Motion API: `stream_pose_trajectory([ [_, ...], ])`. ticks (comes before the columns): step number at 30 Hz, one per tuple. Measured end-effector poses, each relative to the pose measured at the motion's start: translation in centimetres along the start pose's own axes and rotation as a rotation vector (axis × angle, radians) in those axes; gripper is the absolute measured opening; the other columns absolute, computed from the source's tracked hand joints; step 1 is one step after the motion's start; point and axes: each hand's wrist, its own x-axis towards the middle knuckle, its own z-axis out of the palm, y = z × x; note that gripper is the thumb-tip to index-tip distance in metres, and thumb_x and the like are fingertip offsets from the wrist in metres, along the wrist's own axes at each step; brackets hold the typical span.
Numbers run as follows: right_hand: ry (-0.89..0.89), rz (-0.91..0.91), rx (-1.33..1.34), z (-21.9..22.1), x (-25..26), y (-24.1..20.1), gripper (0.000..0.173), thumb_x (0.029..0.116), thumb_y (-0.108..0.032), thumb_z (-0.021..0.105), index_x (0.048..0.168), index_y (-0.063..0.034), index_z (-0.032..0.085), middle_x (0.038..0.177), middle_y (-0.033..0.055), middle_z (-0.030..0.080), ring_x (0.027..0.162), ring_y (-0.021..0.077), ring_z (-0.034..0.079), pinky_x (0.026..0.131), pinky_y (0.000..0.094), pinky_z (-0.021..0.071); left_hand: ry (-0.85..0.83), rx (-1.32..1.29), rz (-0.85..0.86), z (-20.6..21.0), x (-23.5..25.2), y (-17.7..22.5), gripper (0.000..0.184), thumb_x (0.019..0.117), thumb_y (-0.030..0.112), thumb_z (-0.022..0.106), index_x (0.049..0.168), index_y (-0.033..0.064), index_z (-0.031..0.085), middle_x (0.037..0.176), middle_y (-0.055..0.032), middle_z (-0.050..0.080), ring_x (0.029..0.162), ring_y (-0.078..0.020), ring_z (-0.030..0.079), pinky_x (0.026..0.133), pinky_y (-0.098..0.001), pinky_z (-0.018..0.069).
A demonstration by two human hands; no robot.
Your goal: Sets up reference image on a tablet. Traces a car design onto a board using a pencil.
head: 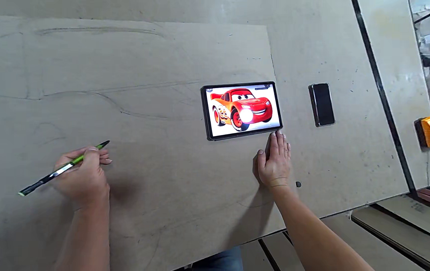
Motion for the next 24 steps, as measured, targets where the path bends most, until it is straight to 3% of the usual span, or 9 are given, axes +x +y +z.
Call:
stream_pose_trajectory([
  [5,-0.011,-0.009,0.004,-0.2,0.0,-0.1,0.071,0.1014,-0.048,0.031,0.162,-0.0101,0.034,0.17,0.0076,0.027,0.158,0.0253,0.021,0.129,0.0505,0.0156,0.013,-0.002,-0.004,0.3,-0.2,0.8,0.006,0.0967,0.007,0.063,0.101,0.0046,0.059,0.078,0.0003,0.072,0.062,-0.0092,0.07,0.059,-0.0252,0.0612],
  [9,-0.029,-0.039,0.024,-0.7,-0.1,0.1,0.07,0.1021,-0.046,0.033,0.162,-0.0099,0.034,0.169,0.0116,0.029,0.157,0.0302,0.025,0.126,0.0577,0.0204,0.026,0.05,-0.043,0.3,-0.6,0.7,0.011,0.0987,0.012,0.063,0.104,0.0022,0.062,0.083,-0.0033,0.072,0.066,-0.0121,0.071,0.062,-0.0306,0.0623],
  [11,-0.055,-0.046,0.03,-0.6,-0.1,0.1,0.074,0.102,-0.05,0.031,0.162,-0.0081,0.032,0.169,0.0145,0.027,0.157,0.0316,0.024,0.127,0.0577,0.0185,-0.009,0.109,-0.046,-0.2,-0.9,0.8,0.013,0.1001,0.013,0.064,0.106,0.0015,0.064,0.086,-0.0052,0.074,0.068,-0.0134,0.072,0.065,-0.0318,0.0632],
  [15,-0.052,-0.019,0.041,-0.7,0.1,0.1,0.078,0.0988,-0.053,0.03,0.16,-0.0044,0.035,0.168,0.0187,0.028,0.157,0.0338,0.024,0.127,0.0557,0.0171,-0.054,0.089,0.004,0.1,-1.3,0.8,0.007,0.0951,0.006,0.067,0.1,0.001,0.067,0.079,-0.0054,0.075,0.063,-0.0127,0.072,0.059,-0.0289,0.0624],
  [24,-0.043,0.0,0.053,-0.5,0.0,0.0,0.079,0.0982,-0.054,0.029,0.159,-0.0046,0.036,0.168,0.0177,0.029,0.157,0.0334,0.024,0.127,0.0549,0.0161,-0.01,-0.003,-0.02,1.6,2.9,1.4,0.005,0.0943,0.003,0.068,0.096,0.0007,0.065,0.077,-0.0062,0.075,0.061,-0.013,0.072,0.059,-0.0279,0.0621],
])
